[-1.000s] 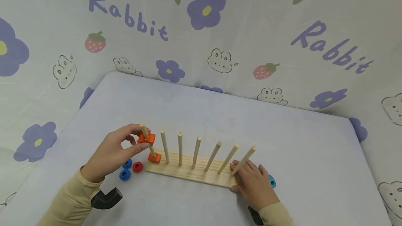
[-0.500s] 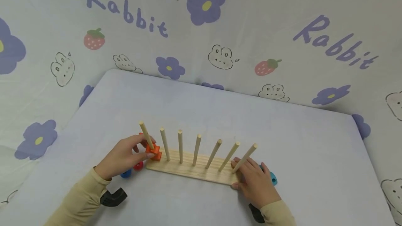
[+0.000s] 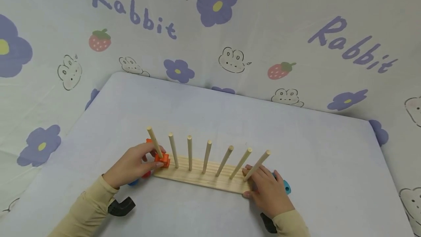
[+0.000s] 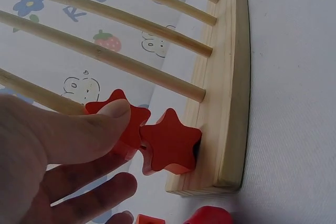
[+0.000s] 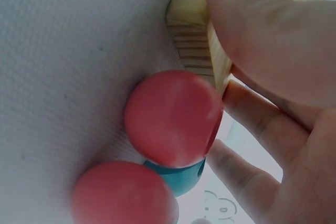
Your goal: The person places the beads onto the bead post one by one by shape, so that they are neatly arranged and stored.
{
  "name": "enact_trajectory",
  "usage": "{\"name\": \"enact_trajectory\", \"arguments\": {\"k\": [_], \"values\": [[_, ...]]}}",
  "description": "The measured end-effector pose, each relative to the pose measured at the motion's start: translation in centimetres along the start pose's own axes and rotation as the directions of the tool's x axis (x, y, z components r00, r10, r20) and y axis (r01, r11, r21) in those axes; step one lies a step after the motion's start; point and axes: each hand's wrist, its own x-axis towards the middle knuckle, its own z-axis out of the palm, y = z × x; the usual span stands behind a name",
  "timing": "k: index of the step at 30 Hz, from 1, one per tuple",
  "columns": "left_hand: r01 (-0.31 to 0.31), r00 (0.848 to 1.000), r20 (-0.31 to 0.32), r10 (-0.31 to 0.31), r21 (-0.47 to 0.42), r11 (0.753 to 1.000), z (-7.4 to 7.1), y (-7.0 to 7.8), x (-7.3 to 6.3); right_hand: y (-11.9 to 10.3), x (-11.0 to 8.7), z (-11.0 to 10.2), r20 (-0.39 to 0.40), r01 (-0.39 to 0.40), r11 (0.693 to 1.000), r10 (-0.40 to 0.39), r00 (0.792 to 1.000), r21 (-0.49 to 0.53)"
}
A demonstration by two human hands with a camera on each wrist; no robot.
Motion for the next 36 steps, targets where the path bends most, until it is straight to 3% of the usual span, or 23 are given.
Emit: {"name": "enact_trajectory", "arguments": {"k": [9, 19, 26, 32, 36], "values": [[0.070, 0.995, 0.067, -0.069, -0.007, 0.998, -0.7, -0.1, 0.0, 0.0, 0.0, 0.0, -0.004, -0.002, 1.000, 0.002, 1.000, 0.014], [0.011, 0.996, 0.094, -0.011, 0.006, 1.000, -3.2, -2.1, 0.1, 0.1, 0.1, -0.1, -0.017, 0.002, 1.000, -0.002, 1.000, 0.010], [0.097, 0.995, 0.015, -0.098, 0.092, 0.991, -3.0, -3.9, 1.1, 0.2, 0.1, 0.0, -0.015, 0.001, 1.000, -0.001, 1.000, 0.025], [0.200, 0.977, 0.045, -0.209, 0.150, 0.968, -2.1, -5.4, 1.6, 0.2, 0.1, 0.1, -0.002, -0.013, 0.999, 0.013, 1.000, 0.034], [0.208, 0.975, 0.043, -0.219, 0.182, 0.961, -1.8, -5.9, 1.7, 0.2, 0.1, 0.1, -0.003, -0.013, 0.999, 0.013, 1.000, 0.030]]}}
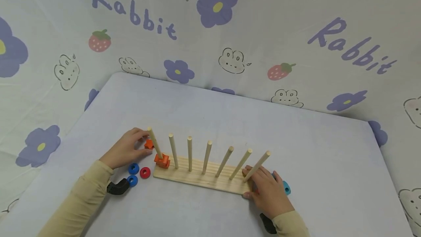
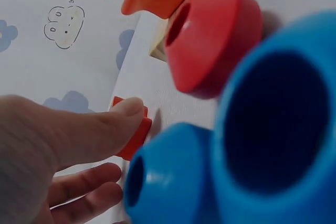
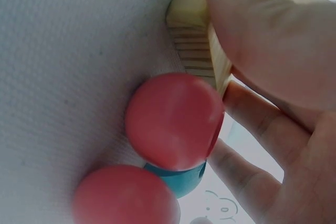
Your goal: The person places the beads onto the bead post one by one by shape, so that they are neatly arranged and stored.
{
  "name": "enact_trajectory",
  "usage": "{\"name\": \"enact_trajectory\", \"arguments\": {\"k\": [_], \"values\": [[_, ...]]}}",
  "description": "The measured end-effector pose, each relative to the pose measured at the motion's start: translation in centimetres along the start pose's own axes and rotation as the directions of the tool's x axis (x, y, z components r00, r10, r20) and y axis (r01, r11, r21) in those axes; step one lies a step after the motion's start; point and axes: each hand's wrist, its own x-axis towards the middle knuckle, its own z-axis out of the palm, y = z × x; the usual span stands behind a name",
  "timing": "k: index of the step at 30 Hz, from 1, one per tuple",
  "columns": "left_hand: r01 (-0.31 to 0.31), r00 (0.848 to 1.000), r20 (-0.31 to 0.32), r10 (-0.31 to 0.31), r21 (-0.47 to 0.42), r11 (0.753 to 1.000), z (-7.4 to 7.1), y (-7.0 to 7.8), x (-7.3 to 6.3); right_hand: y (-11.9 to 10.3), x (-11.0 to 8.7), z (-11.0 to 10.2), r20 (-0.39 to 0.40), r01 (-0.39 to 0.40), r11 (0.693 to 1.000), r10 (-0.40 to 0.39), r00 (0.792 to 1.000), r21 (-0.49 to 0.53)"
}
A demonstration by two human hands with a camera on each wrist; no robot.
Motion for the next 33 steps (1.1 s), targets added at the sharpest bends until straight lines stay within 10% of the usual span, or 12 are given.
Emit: {"name": "enact_trajectory", "arguments": {"k": [12, 18, 25, 33], "values": [[0.032, 0.999, -0.028, -0.031, 0.018, 0.999, -0.3, 0.4, 0.0, -0.1, 0.1, -0.1, -0.024, 0.023, 1.000, -0.023, 0.999, -0.008], [-0.003, 0.989, -0.146, -0.003, -0.045, 0.999, -1.3, 1.7, -0.2, -0.1, 0.0, -0.1, -0.014, 0.012, 1.000, -0.012, 1.000, -0.014], [-0.171, 0.923, -0.364, 0.123, -0.104, 0.980, -3.2, 4.2, -0.6, -0.1, 0.0, -0.2, -0.005, 0.003, 1.000, -0.003, 1.000, -0.007], [-0.230, 0.879, -0.472, 0.067, -0.297, 0.927, -6.3, 8.1, -1.9, 0.1, 0.0, -0.2, -0.017, 0.009, 1.000, -0.009, 1.000, -0.006]]}}
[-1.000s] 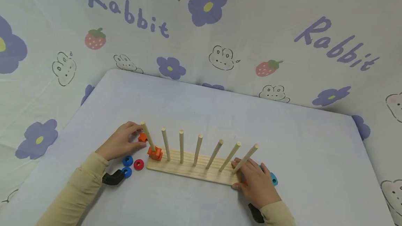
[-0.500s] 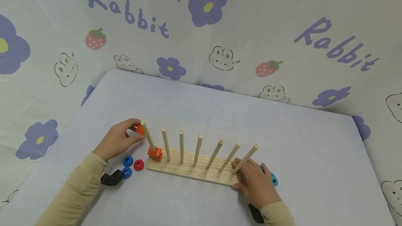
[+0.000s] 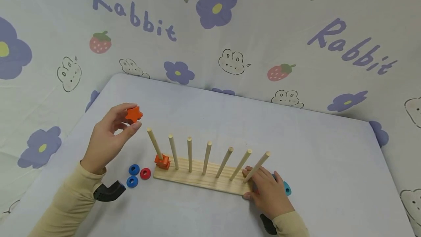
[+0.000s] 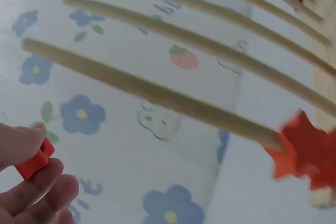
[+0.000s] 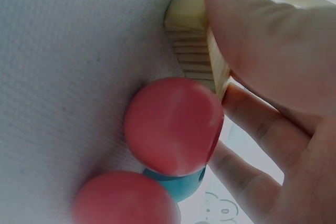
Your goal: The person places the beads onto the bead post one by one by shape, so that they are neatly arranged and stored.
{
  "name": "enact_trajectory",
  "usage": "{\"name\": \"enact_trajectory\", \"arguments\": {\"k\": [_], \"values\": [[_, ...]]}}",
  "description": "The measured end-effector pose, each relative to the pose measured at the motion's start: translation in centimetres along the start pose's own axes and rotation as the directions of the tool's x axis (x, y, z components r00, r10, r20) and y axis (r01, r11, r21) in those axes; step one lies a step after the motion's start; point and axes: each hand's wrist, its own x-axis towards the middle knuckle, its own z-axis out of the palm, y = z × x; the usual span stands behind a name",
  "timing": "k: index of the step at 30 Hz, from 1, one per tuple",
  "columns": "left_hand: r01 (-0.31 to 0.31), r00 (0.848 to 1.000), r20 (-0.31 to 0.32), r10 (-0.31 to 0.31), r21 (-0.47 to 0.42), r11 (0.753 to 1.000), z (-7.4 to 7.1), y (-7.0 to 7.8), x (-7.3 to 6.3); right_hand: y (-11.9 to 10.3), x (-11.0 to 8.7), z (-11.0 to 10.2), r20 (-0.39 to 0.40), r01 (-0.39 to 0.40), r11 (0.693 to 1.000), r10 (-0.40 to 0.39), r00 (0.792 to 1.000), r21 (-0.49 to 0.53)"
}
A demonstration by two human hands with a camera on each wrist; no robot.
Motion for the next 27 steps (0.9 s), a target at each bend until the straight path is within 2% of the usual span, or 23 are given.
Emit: {"name": "enact_trajectory", "arguments": {"k": [6, 12, 15, 18, 23, 27], "values": [[-0.089, 0.995, 0.045, 0.094, -0.088, 0.992, -0.9, 3.1, 0.0, 0.0, 0.1, 0.1, -0.011, 0.008, 1.000, -0.008, 1.000, 0.009], [-0.196, 0.971, 0.108, 0.212, -0.146, 0.970, -0.9, 4.9, 0.0, 0.0, 0.0, 0.2, 0.004, -0.001, 1.000, 0.001, 1.000, 0.018], [-0.237, 0.957, 0.137, 0.256, -0.141, 0.961, -0.8, 5.1, 0.0, 0.0, 0.0, 0.2, 0.005, -0.002, 1.000, 0.002, 1.000, 0.015], [-0.254, 0.947, 0.170, 0.274, -0.129, 0.959, -0.6, 4.9, 0.0, 0.0, 0.0, 0.2, 0.005, -0.003, 1.000, 0.003, 1.000, 0.017], [-0.262, 0.937, 0.207, 0.282, -0.121, 0.958, -0.5, 4.8, -0.3, -0.1, 0.0, 0.2, 0.009, -0.009, 1.000, 0.009, 1.000, 0.018], [-0.282, 0.930, 0.212, 0.301, -0.119, 0.952, -0.5, 4.7, -0.3, -0.1, 0.0, 0.2, 0.009, -0.012, 1.000, 0.012, 1.000, 0.017]]}}
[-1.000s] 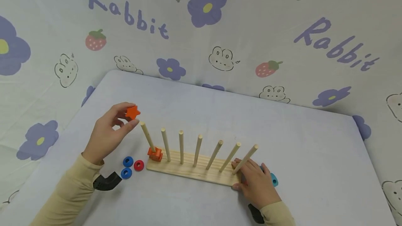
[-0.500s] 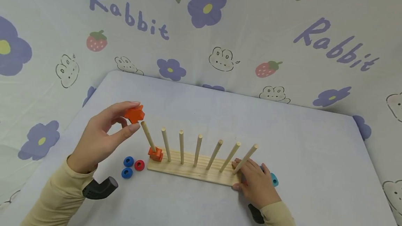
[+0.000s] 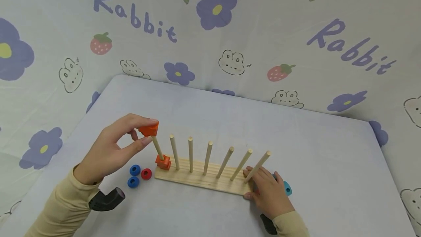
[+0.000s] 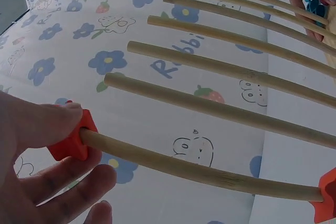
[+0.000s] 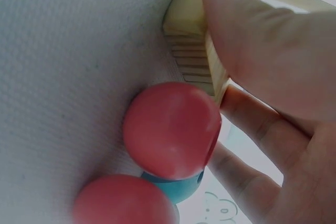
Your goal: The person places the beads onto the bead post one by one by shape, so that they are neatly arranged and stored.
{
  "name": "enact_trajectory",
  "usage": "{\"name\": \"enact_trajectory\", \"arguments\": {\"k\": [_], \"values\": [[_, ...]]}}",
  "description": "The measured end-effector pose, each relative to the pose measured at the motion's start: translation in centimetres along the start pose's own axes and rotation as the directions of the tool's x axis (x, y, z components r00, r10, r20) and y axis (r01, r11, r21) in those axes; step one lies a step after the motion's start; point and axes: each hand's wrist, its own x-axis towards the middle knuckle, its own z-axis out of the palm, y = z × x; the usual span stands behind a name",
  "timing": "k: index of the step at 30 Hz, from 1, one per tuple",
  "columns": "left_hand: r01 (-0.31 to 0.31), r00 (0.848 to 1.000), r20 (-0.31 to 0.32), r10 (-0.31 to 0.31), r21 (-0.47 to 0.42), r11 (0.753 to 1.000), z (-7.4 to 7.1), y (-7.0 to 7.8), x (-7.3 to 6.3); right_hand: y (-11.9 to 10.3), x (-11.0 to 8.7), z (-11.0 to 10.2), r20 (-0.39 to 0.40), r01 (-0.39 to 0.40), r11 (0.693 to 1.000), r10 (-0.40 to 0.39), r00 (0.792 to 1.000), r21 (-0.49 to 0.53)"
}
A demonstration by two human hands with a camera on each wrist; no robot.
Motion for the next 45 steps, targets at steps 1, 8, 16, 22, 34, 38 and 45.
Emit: {"name": "enact_trajectory", "arguments": {"k": [1, 8, 16, 22, 34, 38, 45], "values": [[0.000, 1.000, 0.004, 0.000, 0.000, 1.000, 0.1, 0.0, 0.0, 0.0, 0.0, 0.0, 0.000, -0.001, 1.000, 0.001, 1.000, 0.000], [0.062, 0.998, -0.002, -0.062, 0.035, 0.998, 0.5, -0.4, -0.4, 0.1, 0.0, -0.1, -0.020, 0.010, 1.000, -0.010, 1.000, 0.002], [0.172, 0.984, 0.033, -0.174, 0.060, 0.983, 1.2, -1.7, -1.5, 0.0, 0.0, -0.3, -0.022, 0.010, 1.000, -0.010, 1.000, 0.015], [0.192, 0.975, 0.099, -0.199, 0.081, 0.978, 1.7, -2.9, -2.2, 0.0, 0.0, -0.1, -0.019, 0.006, 1.000, -0.006, 1.000, 0.008], [0.156, 0.963, 0.197, -0.186, 0.161, 0.975, 2.5, -4.8, -3.0, 0.2, -0.1, 0.1, -0.021, 0.017, 1.000, -0.016, 1.000, 0.005], [0.170, 0.955, 0.215, -0.205, 0.171, 0.970, 2.8, -5.5, -3.3, 0.2, 0.0, 0.2, -0.027, 0.020, 1.000, -0.020, 0.999, 0.004], [0.212, 0.938, 0.233, -0.255, 0.197, 0.957, 3.3, -5.9, -3.8, 0.2, 0.0, 0.1, -0.025, 0.017, 1.000, -0.017, 1.000, 0.004]]}}
